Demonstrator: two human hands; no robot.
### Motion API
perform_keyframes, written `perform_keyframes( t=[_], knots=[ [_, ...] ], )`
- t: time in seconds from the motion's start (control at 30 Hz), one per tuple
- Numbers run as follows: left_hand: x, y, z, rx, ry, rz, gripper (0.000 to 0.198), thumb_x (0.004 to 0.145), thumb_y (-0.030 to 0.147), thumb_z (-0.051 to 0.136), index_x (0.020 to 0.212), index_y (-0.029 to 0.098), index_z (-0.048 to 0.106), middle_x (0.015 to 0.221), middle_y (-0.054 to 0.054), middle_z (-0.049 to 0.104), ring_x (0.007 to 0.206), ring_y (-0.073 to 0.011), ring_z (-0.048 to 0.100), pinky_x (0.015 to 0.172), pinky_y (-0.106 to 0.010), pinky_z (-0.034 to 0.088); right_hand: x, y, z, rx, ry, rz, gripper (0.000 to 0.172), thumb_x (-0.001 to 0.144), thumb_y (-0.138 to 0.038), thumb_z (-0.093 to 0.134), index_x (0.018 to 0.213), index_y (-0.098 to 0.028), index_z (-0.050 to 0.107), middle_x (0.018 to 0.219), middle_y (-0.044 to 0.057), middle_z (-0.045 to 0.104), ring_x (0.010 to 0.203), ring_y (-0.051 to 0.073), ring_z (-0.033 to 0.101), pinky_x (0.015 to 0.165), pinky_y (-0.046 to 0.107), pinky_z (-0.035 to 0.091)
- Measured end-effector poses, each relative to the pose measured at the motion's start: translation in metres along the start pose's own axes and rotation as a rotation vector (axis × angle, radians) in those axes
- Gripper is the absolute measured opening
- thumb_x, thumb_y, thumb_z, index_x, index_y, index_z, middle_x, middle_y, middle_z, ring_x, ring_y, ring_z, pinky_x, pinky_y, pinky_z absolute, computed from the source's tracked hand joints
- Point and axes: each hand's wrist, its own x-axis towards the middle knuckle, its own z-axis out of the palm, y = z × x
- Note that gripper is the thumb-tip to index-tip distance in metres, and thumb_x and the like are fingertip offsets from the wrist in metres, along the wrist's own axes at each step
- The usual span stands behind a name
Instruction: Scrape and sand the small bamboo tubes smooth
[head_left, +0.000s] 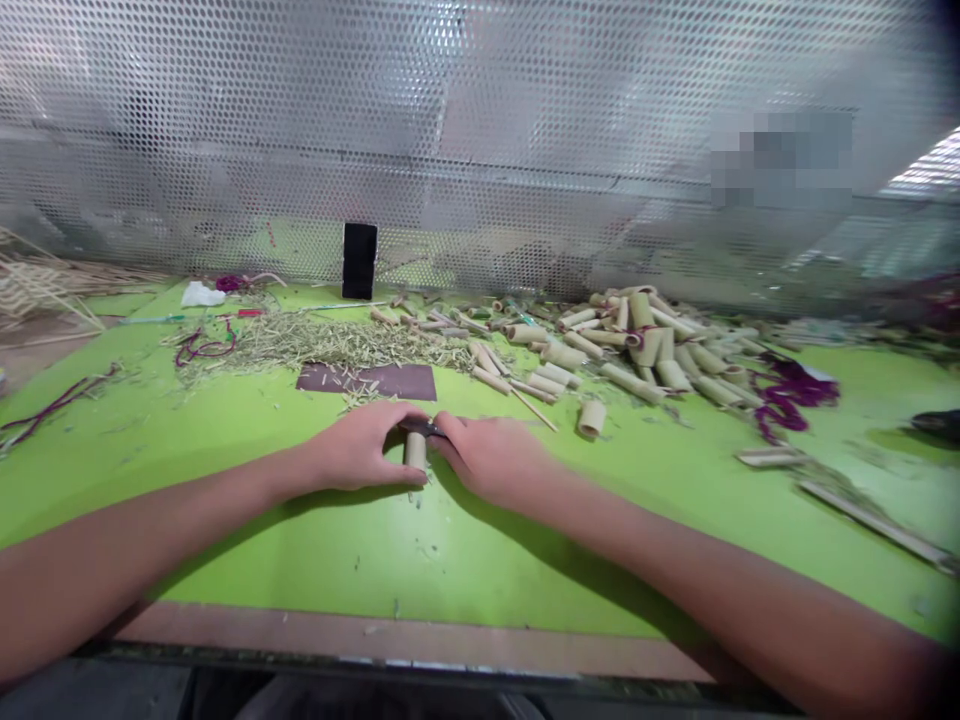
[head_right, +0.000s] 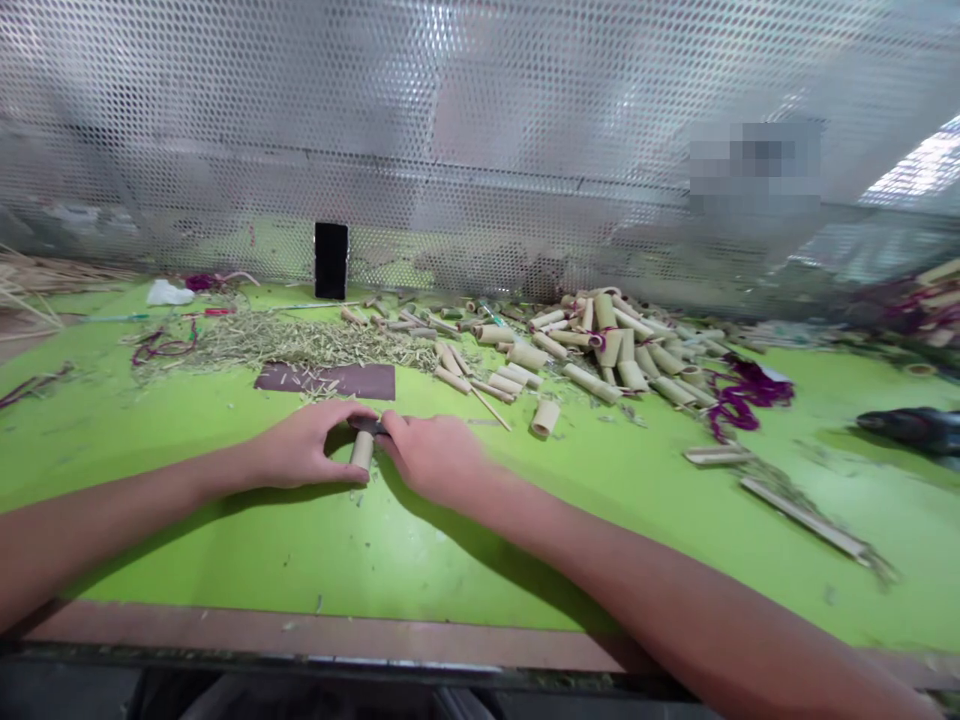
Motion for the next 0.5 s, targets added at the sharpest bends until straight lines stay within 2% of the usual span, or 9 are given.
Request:
perform_keyframes(
  t=[0.17, 0.5],
  knots=[
    [-0.001, -0.003, 0.0, 0.002, 0.001, 0.04, 0.061, 0.077, 0.042, 0.08, 0.13, 0.02, 0.059, 0.125, -0.013, 0.068, 0.11, -0.031, 0.066, 0.093, -0.045, 0.055, 0.001, 0.001, -0.001, 0.011, -0.012, 0.005, 0.036, 0.108, -0.037, 0.031, 0.11, -0.017, 0.06, 0.082, 0.009, 0.074, 0.064, 0.022, 0.063, 0.053, 0.033, 0.021],
    [-0.004, -0.008, -0.002, 0.034, -0.006, 0.119, 0.055, 0.082, 0.045, 0.074, 0.129, 0.02, 0.057, 0.119, -0.013, 0.066, 0.108, -0.0308, 0.062, 0.096, -0.046, 0.052, -0.001, 0.0, -0.011, 0.066, -0.067, -0.011, 0.033, 0.108, -0.037, 0.034, 0.11, -0.016, 0.059, 0.084, 0.01, 0.074, 0.067, 0.023, 0.063, 0.054, 0.032, 0.024]
  ],
)
